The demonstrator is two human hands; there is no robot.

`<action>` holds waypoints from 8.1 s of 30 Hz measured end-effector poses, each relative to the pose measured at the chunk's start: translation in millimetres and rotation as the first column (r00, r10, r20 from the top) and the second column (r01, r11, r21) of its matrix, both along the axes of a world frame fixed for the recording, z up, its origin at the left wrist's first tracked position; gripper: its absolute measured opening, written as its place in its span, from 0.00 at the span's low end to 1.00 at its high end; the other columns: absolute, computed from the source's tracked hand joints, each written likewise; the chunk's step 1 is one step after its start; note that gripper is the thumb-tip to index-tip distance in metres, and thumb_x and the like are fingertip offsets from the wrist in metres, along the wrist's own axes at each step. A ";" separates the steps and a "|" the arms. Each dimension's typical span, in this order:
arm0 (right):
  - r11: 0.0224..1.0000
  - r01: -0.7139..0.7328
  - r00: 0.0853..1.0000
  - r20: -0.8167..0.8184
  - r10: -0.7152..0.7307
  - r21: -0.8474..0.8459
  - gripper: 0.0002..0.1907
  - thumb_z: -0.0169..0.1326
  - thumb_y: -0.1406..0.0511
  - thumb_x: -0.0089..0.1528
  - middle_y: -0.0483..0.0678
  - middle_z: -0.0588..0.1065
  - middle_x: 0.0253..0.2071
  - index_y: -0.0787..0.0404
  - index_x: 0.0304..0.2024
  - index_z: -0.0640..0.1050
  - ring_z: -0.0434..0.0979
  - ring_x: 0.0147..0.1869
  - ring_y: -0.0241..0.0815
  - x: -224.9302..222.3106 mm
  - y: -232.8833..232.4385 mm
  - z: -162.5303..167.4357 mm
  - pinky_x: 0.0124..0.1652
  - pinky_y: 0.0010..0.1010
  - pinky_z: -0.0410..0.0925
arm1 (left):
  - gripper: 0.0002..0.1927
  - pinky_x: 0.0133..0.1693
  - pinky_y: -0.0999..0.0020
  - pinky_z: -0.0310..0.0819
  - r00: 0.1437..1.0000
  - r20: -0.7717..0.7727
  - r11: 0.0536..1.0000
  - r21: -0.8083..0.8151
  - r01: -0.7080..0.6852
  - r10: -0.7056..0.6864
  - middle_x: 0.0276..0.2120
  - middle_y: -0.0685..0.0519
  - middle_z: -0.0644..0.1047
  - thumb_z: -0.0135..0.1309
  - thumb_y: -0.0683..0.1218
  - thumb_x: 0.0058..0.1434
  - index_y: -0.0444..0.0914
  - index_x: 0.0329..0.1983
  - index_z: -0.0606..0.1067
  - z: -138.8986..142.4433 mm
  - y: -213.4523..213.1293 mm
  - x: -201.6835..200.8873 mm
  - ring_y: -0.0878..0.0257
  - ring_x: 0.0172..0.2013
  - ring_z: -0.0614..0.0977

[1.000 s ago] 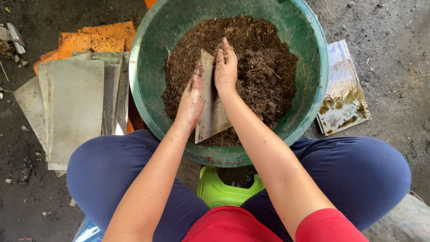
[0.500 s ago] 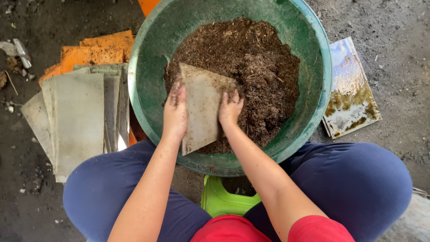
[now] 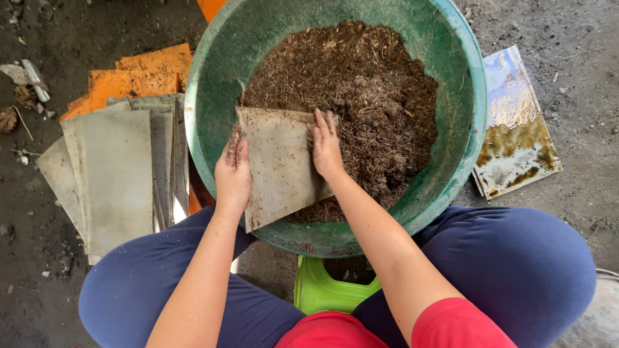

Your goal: The person sits on a small stool and uses a dark fibrous material to scrub and wipe the surfaces of rectangular metal sheets. They repeatedly rub both sides of each sheet over a green basin filled with the fibrous material, then place the cleaned sheets onto a stack on the ground.

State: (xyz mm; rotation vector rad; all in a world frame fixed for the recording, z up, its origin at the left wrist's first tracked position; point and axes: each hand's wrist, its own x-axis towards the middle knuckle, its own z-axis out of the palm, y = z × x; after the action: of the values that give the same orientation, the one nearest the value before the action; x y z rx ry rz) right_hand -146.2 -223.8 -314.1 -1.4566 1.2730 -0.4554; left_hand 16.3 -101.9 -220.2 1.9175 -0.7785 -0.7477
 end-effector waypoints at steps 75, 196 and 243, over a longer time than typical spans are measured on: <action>0.760 -0.528 0.267 -0.775 0.573 0.380 0.41 0.63 0.51 0.60 0.51 0.50 0.78 0.37 0.73 0.59 0.46 0.80 0.66 -117.0 85.4 39.5 0.65 0.65 0.60 | 0.30 0.58 0.55 0.68 0.979 -0.068 0.934 0.295 0.202 -0.190 0.56 0.41 0.77 0.42 0.61 0.72 0.38 0.68 0.67 40.9 -23.3 -62.9 0.45 0.57 0.77; 0.878 0.013 0.982 -0.158 -0.100 -0.478 0.19 0.46 0.63 0.70 0.53 0.58 0.77 0.51 0.63 0.76 0.52 0.79 0.58 46.6 50.6 18.3 0.73 0.54 0.47 | 0.42 0.67 0.60 0.57 0.876 -0.416 0.969 0.110 -0.220 0.246 0.71 0.43 0.65 0.40 0.68 0.68 0.34 0.73 0.60 -67.2 5.7 -32.6 0.54 0.70 0.66; 0.991 0.087 0.855 -0.503 -0.124 -0.097 0.23 0.35 0.50 0.74 0.43 0.46 0.81 0.32 0.70 0.67 0.43 0.83 0.55 -35.0 30.2 -14.7 0.74 0.63 0.37 | 0.53 0.69 0.38 0.32 0.751 -0.590 0.950 0.267 -0.164 0.296 0.79 0.54 0.44 0.32 0.81 0.54 0.53 0.79 0.46 -53.9 11.2 -27.4 0.53 0.77 0.41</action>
State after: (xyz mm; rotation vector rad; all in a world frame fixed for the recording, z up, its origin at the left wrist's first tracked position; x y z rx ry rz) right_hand -181.3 -193.6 -328.8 -1.6353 1.7791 -0.1863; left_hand -11.1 -90.8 -274.1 1.7195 -0.0419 -1.2502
